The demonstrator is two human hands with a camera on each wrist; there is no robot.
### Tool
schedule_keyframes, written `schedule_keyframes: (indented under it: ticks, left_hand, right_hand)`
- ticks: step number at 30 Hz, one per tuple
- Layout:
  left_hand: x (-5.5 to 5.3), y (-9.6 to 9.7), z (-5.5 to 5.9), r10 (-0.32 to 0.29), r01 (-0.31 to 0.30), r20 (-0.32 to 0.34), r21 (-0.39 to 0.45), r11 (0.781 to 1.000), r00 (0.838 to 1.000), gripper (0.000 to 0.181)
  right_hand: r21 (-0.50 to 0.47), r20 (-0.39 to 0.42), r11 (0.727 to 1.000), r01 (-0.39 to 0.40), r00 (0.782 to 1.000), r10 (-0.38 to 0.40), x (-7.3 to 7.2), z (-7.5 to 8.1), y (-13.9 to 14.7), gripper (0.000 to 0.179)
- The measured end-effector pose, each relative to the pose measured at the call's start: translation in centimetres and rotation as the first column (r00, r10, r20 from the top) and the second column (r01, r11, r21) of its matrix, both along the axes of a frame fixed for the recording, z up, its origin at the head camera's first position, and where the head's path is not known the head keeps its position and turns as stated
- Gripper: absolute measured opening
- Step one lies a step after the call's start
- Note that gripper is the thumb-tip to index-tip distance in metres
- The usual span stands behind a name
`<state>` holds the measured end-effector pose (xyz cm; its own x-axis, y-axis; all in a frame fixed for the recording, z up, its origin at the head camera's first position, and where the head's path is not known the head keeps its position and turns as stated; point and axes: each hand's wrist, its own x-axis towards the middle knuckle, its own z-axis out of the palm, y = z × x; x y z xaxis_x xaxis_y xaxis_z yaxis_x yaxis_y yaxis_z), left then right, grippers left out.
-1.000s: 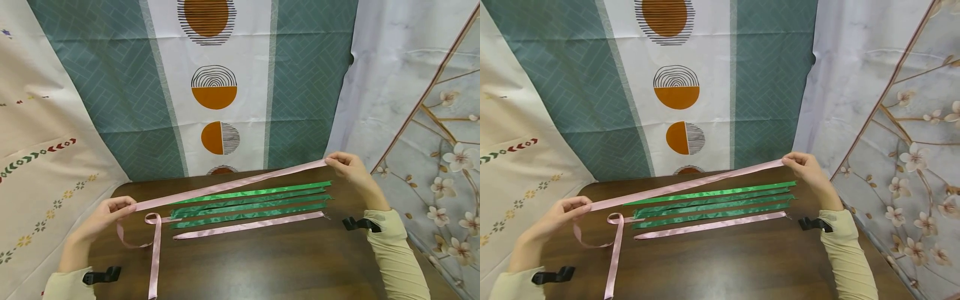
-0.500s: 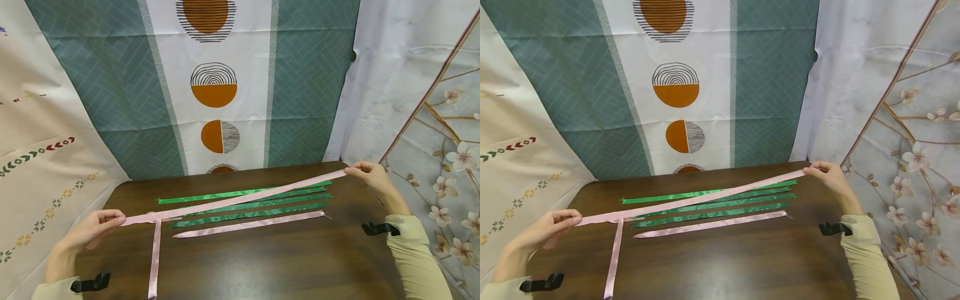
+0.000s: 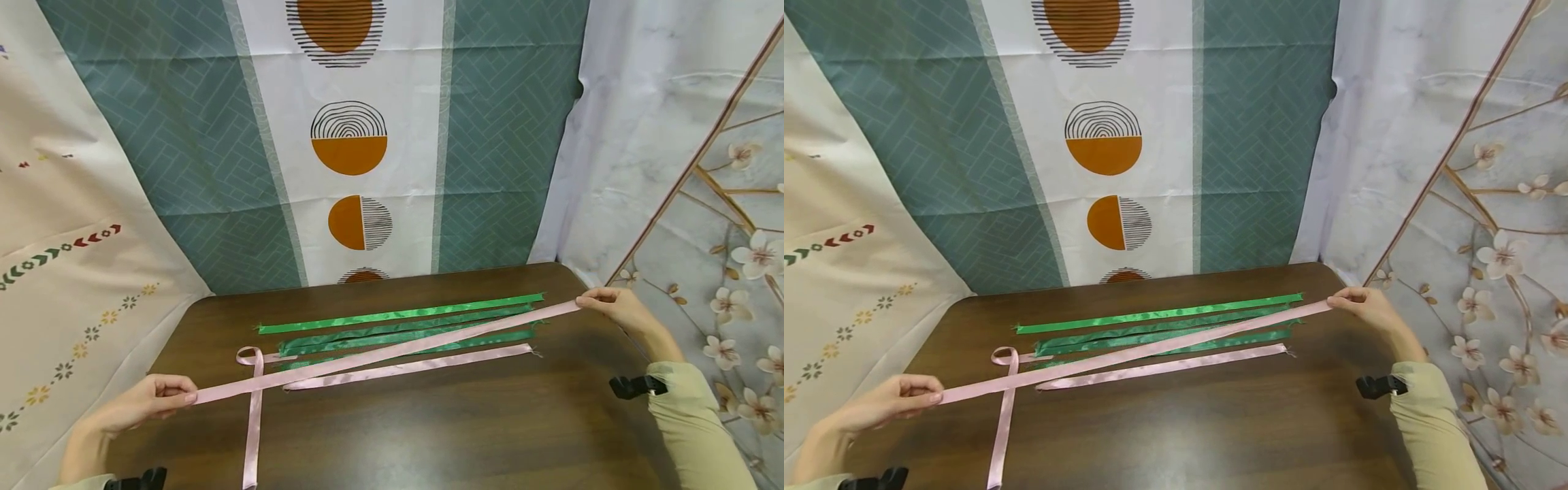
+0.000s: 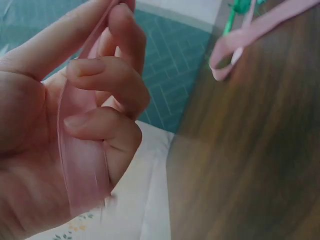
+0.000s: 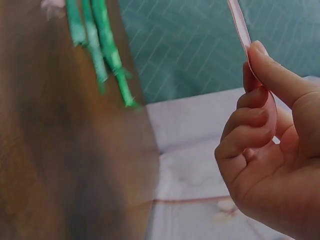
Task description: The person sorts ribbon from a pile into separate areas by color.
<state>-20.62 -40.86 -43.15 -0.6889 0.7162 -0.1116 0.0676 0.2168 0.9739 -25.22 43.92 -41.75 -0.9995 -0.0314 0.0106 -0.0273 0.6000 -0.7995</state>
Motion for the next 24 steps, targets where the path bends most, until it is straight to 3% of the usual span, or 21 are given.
schedule_keyframes:
  ticks: [6, 12, 18, 24]
  left_hand:
    - [0.3, -1.0, -1.2, -0.021, 0.022, 0.007, -0.063, 0.998, 1.000, 0.021]
    - [0.6, -1.9, -3.0, 0.032, -0.024, 0.080, -0.103, 0.994, 0.996, 0.024]
    - [0.5, -2.3, -4.1, 0.086, -0.077, 0.052, -0.166, 0.983, 0.995, 0.025]
    - [0.6, -2.3, -4.2, 0.128, -0.117, 0.027, -0.240, 0.964, 0.991, 0.023]
  right_hand:
    - [-0.032, 0.069, 0.999, -0.015, 0.997, 0.017, 0.7, -1.6, 1.8, 0.013]
    - [-0.066, 0.147, 0.998, -0.017, 0.989, 0.027, 1.5, -3.3, 3.2, 0.011]
    - [0.002, 0.171, 1.000, -0.020, 0.985, 0.019, 1.9, -4.3, 4.1, 0.019]
    - [0.038, 0.223, 0.994, -0.102, 0.971, 0.091, 2.8, -4.8, 5.3, 0.017]
